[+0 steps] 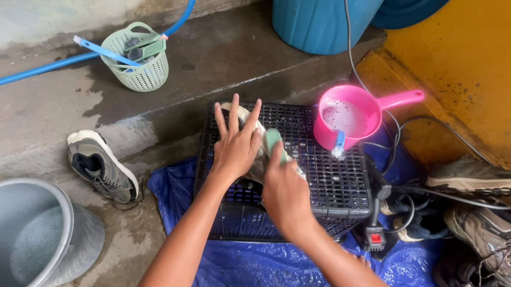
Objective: The person scrubs a gray sneaker with a green brush, focusing on the upper and sole areas. The shoe is placed on a black plastic crate, and the person repeatedly scrubs different sections of the shoe.
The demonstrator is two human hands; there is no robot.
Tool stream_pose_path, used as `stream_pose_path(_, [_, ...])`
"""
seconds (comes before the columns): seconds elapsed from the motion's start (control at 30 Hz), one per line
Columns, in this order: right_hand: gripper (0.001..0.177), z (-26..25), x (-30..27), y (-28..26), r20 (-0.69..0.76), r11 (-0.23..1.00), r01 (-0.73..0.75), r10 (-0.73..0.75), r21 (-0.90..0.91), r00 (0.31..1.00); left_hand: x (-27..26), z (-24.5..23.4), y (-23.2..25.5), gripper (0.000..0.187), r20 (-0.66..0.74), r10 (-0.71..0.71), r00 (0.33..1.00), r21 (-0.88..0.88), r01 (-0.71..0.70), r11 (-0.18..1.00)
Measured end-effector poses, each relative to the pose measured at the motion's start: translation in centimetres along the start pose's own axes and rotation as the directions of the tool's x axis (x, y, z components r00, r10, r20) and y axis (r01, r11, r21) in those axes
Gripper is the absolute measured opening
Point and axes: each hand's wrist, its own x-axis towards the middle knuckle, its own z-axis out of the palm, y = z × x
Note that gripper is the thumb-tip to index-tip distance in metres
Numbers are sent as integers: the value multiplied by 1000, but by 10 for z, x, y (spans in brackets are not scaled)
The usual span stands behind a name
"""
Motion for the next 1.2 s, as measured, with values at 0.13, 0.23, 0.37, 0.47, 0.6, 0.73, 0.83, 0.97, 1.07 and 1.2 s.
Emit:
stream_pose_path(0.13, [82, -6, -34, 1, 67, 993, -6, 14, -116, 998, 2, 3, -1, 67, 14, 19, 1000, 26, -20, 999])
stream_pose_path(0.23, [78, 21, 9, 10, 20, 1000, 4, -4, 1, 1000, 6, 3, 4, 64, 3, 17, 1000, 28, -17, 999])
stream_pose_path(0.37, [73, 46, 66, 6, -41, 1000, -27, 27, -15, 999, 16, 7, 6, 64, -5, 19, 1000, 60, -19, 998])
stream_pose_path(0.47, [71, 16, 34, 3, -14, 1000, -12, 11, -14, 1000, 21, 11, 7, 65, 13, -23, 1000, 68, 22, 997])
stream_pose_path(0.6, [76, -11, -29, 13, 91, 998, -30, 25, 53, 996, 17, 6, 15, 65, 42, -30, 999, 101, 26, 995])
stream_pose_path(0.73, [68, 16, 23, 28, 28, 991, 10, -14, 135, 1000, 13, 0, 22, 63, 45, -47, 998, 91, 42, 995])
stream_pose_path(0.83, [67, 31, 66, 14, -77, 987, 7, 5, 159, 997, 13, 0, 18, 65, 60, -25, 998, 99, 19, 995])
stream_pose_path(0.97, [59, 35, 50, 2, -135, 999, -20, 25, 36, 991, 23, 7, 9, 66, 77, -28, 997, 97, 21, 995])
stream_pose_path(1.07, [65, 7, 6, -1, -153, 981, -14, -16, -194, 988, 31, 5, 1, 70, 97, -1, 995, 117, -10, 993])
stream_pose_path(1.2, [69, 17, 2, 18, -151, 993, 7, -25, -120, 988, 30, -12, -15, 131, 105, 33, 994, -83, -24, 996])
